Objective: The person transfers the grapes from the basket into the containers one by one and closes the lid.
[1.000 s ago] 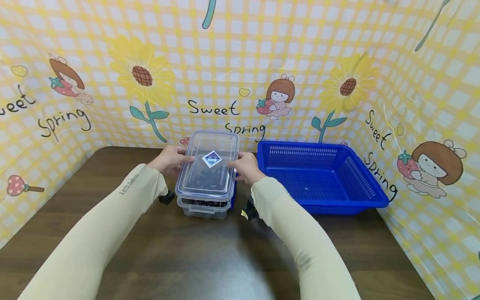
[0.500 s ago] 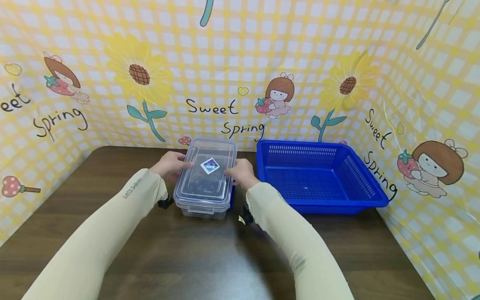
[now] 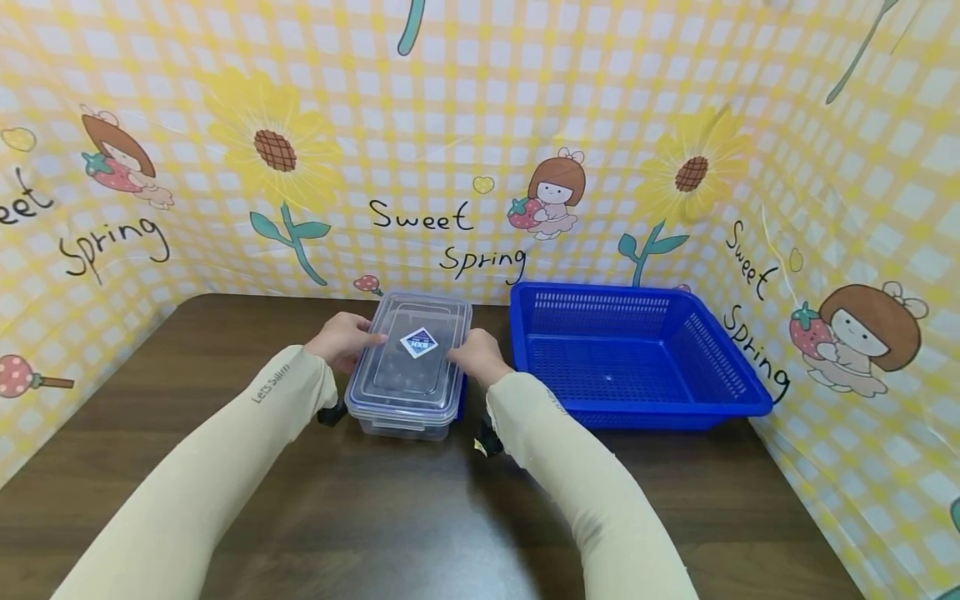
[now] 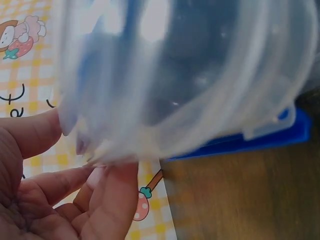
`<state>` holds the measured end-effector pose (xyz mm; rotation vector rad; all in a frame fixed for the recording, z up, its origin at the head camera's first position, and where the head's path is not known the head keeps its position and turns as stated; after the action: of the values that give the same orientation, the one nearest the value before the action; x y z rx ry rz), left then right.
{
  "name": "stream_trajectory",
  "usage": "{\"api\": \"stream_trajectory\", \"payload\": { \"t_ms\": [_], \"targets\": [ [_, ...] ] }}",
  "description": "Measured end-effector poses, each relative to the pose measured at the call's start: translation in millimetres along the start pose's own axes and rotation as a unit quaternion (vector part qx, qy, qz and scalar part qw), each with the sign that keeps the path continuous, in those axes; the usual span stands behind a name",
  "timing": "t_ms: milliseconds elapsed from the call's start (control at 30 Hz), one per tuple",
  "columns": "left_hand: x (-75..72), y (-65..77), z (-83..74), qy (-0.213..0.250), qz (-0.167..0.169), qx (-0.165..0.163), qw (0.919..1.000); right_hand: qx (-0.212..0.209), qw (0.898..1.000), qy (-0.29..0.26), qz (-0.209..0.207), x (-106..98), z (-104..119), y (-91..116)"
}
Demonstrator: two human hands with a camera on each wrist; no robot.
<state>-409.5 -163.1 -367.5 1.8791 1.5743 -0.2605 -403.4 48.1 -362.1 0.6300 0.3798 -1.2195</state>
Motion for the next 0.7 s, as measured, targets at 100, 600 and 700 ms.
{"api": "stream_trajectory", "payload": {
  "t_ms": [100, 600, 700],
  "targets": [
    [1.8, -1.7, -0.8, -0.019, -0.004, -0.002, 0.9998, -0.005, 1.0, 0.027, 0.002, 0.9, -1.2, -0.3],
    [0.9, -2.5, -6.6, -0.095, -0.022, 0.007, 0.9952, -0.034, 0.997, 0.076, -0.005, 5.1, -1.6, -3.5],
    [0.2, -2.4, -6.7, -0.106, -0.025, 0.011, 0.994, -0.038, 0.996, 0.084, -0.007, 5.9, -0.7, -3.9]
  ]
}}
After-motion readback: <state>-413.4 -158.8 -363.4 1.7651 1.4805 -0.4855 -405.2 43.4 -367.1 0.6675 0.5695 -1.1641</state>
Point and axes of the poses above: each hand's wrist, its own y-axis away from the middle knuckle, its own x-axis out of the palm, z = x × y, the point moved 10 cm from there along -y, towards the middle knuckle, and after that the axes turned 7 degrees about z, right-handed, at the moved point
